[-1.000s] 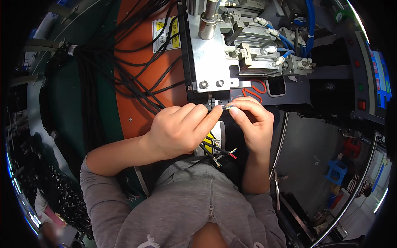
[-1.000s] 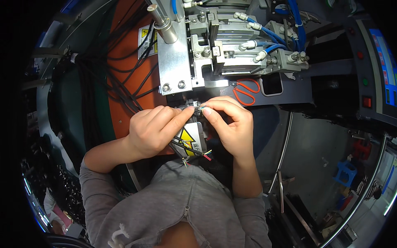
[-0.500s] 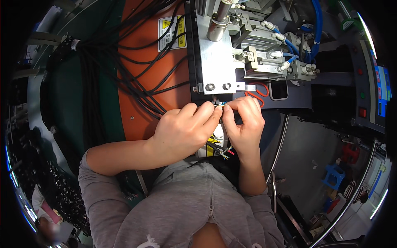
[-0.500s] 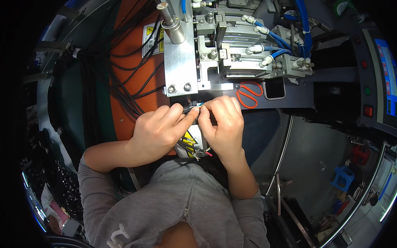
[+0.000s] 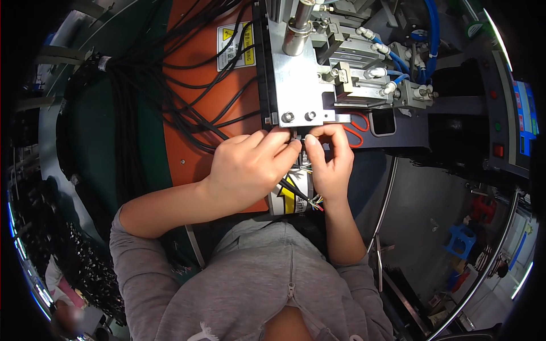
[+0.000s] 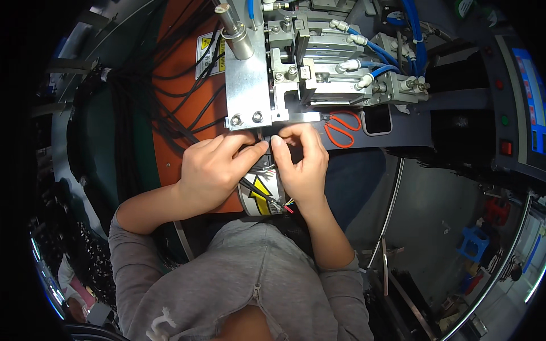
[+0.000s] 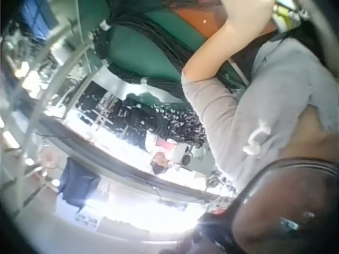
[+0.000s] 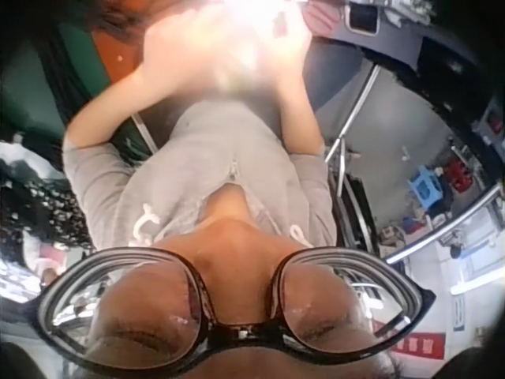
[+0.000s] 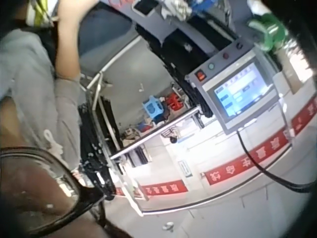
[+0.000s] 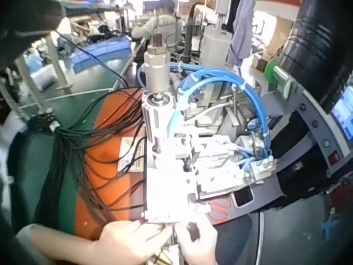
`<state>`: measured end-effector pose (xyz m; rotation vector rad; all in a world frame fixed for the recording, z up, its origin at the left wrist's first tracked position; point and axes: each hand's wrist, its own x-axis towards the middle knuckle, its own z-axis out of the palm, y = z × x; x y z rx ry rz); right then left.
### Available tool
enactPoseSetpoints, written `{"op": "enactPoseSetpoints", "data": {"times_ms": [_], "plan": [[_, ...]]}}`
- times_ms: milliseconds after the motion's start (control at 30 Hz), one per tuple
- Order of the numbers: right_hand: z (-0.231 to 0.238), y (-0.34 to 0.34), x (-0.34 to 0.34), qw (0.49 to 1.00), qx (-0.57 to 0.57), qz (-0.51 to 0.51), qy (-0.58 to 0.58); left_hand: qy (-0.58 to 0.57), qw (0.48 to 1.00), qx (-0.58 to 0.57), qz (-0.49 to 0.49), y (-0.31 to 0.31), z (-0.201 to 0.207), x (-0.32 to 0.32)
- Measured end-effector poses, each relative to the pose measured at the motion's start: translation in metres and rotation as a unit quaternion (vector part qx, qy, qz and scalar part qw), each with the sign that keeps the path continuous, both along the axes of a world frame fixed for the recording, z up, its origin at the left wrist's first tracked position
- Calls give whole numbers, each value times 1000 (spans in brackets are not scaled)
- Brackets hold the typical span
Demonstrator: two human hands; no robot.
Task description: The person is working on a complex wiring harness, stripping individual colored wires and inserting them into a terminal block or connector. They use a pair of red-handled wire strippers to prepare the wire ends and then carefully feed the wires into the connection points on the machine.
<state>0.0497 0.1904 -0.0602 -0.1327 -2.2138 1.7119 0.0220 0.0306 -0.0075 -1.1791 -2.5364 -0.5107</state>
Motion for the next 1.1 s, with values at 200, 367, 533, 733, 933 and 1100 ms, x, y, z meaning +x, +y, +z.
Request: {"op": "enactPoseSetpoints", "data": {"times_ms": [200,367,533,733,933,1100], "plan": [[-4,14,5,997,-49,53,-10,-25,995,-89,29,-5,12,10],[22,21,1,953,8,259,160,-99,990,-93,26,-9,10,7],[23,33,12,975,7,119,187,-7,988,126,-87,-2,8,-3],[31,12,14,961,-166,98,196,84,986,112,-88,-7,17,-6],[34,2,-2,965,16,82,247,39,985,152,-76,-8,6,-8],[36,5,1,983,-134,90,88,-23,987,151,-59,-6,6,-5]]}}
